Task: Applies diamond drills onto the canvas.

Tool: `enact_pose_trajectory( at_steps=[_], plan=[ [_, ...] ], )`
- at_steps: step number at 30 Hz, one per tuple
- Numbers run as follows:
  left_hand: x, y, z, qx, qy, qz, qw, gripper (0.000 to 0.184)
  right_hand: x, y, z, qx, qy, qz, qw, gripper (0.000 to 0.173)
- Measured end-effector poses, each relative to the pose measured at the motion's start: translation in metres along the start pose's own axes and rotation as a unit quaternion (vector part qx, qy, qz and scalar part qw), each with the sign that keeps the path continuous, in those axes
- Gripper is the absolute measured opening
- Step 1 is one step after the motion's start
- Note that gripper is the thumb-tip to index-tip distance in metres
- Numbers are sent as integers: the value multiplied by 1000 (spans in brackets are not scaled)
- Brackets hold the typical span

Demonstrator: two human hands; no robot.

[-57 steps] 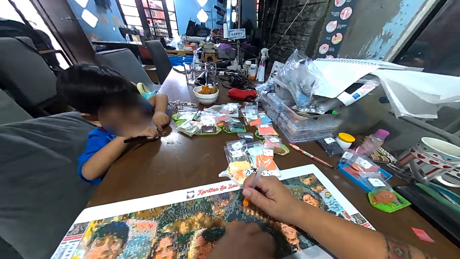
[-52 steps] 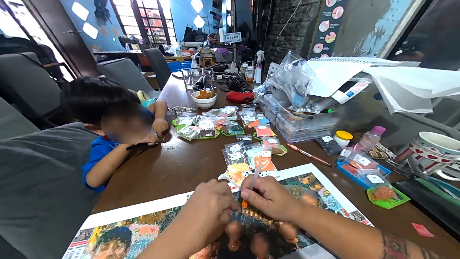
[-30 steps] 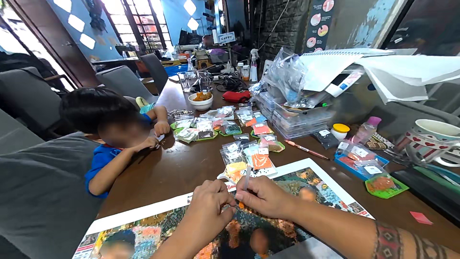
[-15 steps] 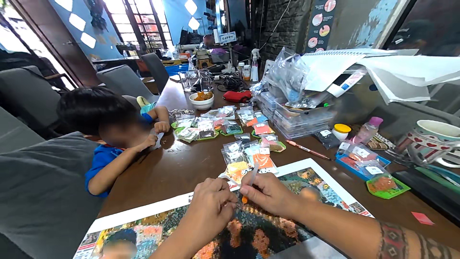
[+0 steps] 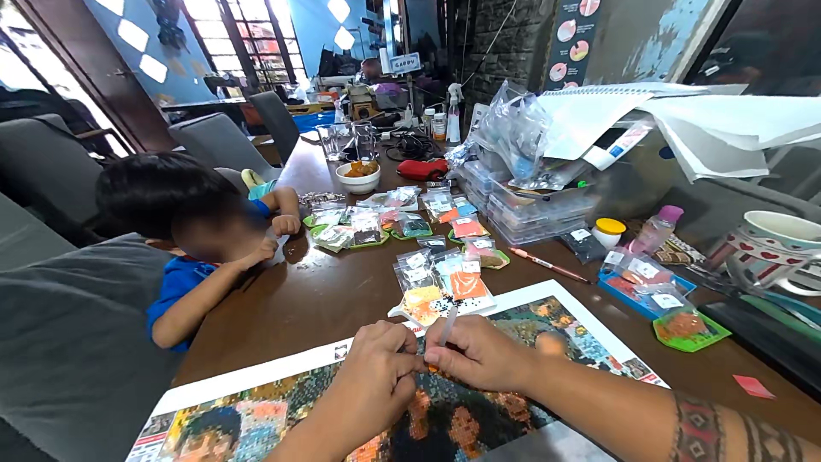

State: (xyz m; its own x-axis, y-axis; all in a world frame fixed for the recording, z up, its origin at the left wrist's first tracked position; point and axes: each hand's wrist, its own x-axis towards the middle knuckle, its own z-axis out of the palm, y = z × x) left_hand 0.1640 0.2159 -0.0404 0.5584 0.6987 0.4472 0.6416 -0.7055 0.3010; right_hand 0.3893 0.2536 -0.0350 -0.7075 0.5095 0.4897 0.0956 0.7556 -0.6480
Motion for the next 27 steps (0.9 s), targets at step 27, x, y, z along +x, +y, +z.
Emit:
enact_pose_trajectory(
  at_steps=[27],
  plan=[
    [2, -11, -3, 36, 4, 76, 996, 35, 4, -11, -6, 66, 100, 147, 982, 29]
  ],
)
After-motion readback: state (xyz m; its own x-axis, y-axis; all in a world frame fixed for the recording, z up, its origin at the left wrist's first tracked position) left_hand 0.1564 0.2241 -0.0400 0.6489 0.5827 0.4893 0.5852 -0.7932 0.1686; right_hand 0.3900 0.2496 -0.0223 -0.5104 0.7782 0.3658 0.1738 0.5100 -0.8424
